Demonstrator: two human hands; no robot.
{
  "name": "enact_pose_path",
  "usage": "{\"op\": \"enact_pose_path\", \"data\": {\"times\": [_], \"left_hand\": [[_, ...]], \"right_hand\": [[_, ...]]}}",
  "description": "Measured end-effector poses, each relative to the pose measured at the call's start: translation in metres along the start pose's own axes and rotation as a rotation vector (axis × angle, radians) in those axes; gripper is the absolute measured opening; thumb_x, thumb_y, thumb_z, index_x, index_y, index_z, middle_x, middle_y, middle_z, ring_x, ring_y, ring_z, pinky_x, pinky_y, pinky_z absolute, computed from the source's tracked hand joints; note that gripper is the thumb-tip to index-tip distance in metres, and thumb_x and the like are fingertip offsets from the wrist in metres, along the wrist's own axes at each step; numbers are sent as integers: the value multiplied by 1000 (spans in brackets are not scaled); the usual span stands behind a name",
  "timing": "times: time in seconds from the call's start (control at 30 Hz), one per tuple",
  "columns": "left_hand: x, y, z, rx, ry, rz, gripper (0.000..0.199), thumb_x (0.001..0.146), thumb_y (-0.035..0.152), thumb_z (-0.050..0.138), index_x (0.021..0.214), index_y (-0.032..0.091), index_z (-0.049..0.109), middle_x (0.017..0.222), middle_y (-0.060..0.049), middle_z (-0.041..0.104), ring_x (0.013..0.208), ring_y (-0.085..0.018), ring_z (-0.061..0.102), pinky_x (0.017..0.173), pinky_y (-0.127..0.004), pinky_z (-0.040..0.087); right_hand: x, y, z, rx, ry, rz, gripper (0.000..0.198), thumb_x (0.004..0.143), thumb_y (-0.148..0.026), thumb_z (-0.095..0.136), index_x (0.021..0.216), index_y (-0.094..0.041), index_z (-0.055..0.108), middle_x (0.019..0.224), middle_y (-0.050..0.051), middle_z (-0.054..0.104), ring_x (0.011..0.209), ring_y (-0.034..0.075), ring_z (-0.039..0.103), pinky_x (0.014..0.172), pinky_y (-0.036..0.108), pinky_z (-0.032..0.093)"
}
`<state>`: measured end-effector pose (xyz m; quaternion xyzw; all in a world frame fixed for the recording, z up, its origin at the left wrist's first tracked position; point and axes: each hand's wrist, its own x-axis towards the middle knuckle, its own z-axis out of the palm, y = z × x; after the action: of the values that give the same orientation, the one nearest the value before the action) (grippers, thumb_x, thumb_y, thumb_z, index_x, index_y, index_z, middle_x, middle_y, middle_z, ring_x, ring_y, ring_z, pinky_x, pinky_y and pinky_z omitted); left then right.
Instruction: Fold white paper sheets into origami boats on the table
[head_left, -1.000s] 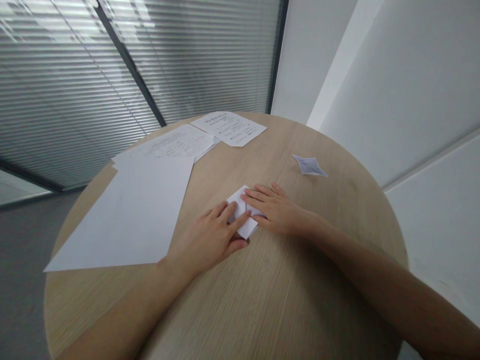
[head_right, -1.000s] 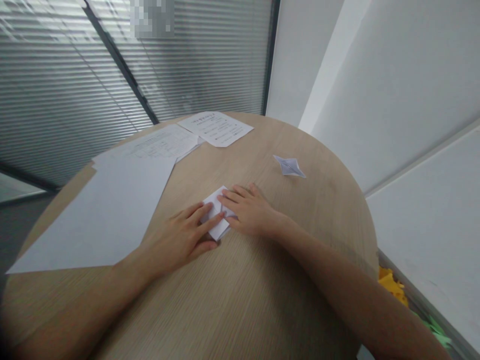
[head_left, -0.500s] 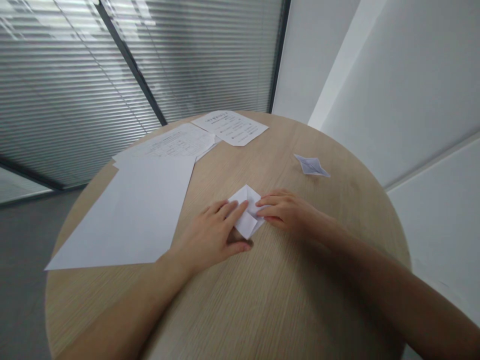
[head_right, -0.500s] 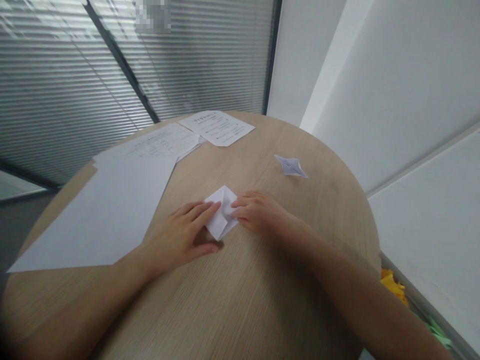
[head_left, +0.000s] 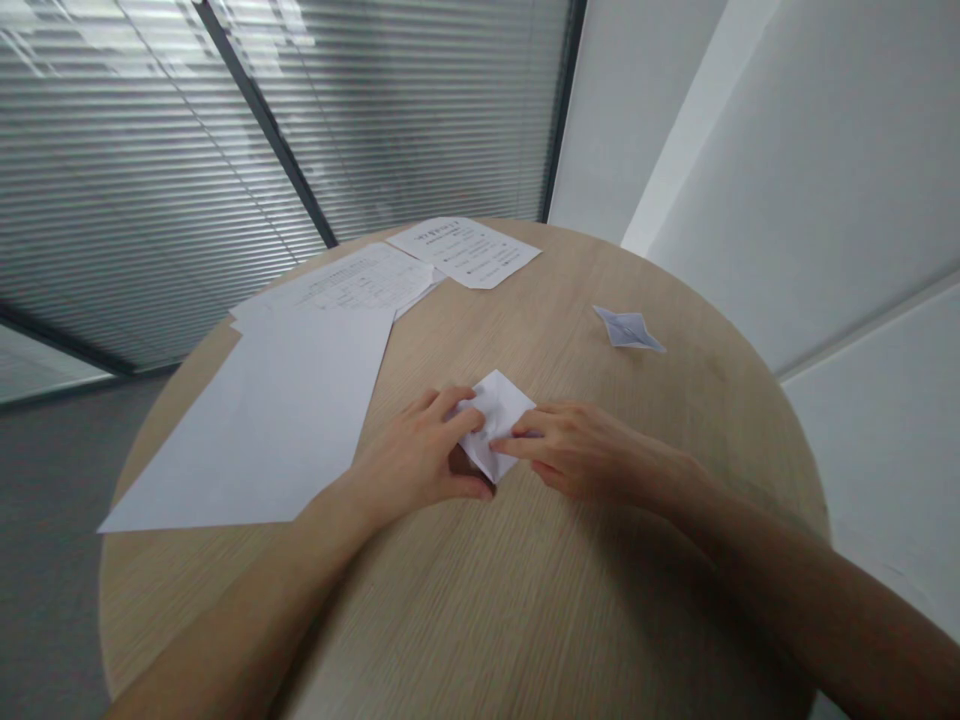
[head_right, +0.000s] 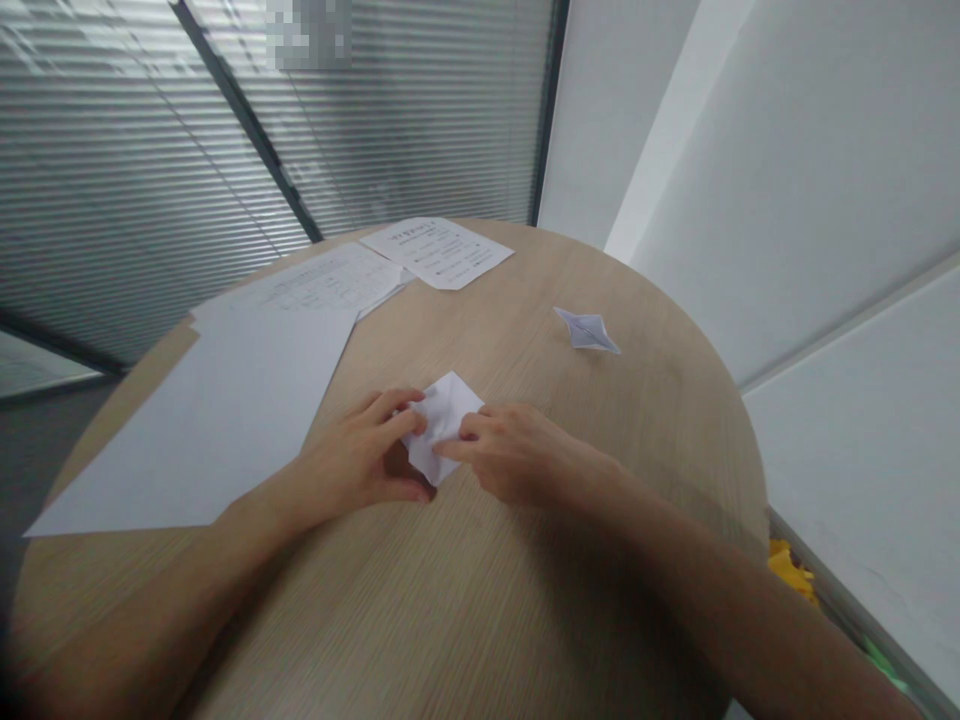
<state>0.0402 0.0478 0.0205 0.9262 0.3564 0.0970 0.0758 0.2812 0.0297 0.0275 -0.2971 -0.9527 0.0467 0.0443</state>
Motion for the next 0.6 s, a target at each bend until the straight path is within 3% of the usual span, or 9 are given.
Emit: {"op": "enact_pose_path", "data": {"times": [0.1,0.2,0.3,0.6], "left_hand": [[-1,0,-6,-47,-48,41,44,78,46,76,110,20,61,138,-16,51,125,-32,50,103,-52,43],[-2,1,-12,-88,-58,80,16,92,21,55,107,22,62,134,-12,55,126,-27,50,105,-49,42],[-3,0,-14,-161,-37,88,22,95,12,42,98,20,62,131,-10,57,124,-22,52,105,-43,43],[-5,1,-14,-249,31,57,22,100,19,37,96,18,58,127,-11,59,116,-20,57,99,-37,48]], "right_hand": [[-2,-4,-2,4,-9,5,42,87,-18,57,129,-26,60,109,7,68,92,20,62,86,36,46],[-2,-8,-3,1,-18,13,42,87,-22,58,129,-25,60,110,9,67,94,22,62,86,37,47],[-3,-10,-3,-1,-31,23,42,88,-23,57,131,-23,58,108,10,67,93,22,63,84,37,47],[2,-21,-3,-78,-76,82,30,91,-25,51,119,-20,61,100,9,66,82,22,61,71,35,42]]}}
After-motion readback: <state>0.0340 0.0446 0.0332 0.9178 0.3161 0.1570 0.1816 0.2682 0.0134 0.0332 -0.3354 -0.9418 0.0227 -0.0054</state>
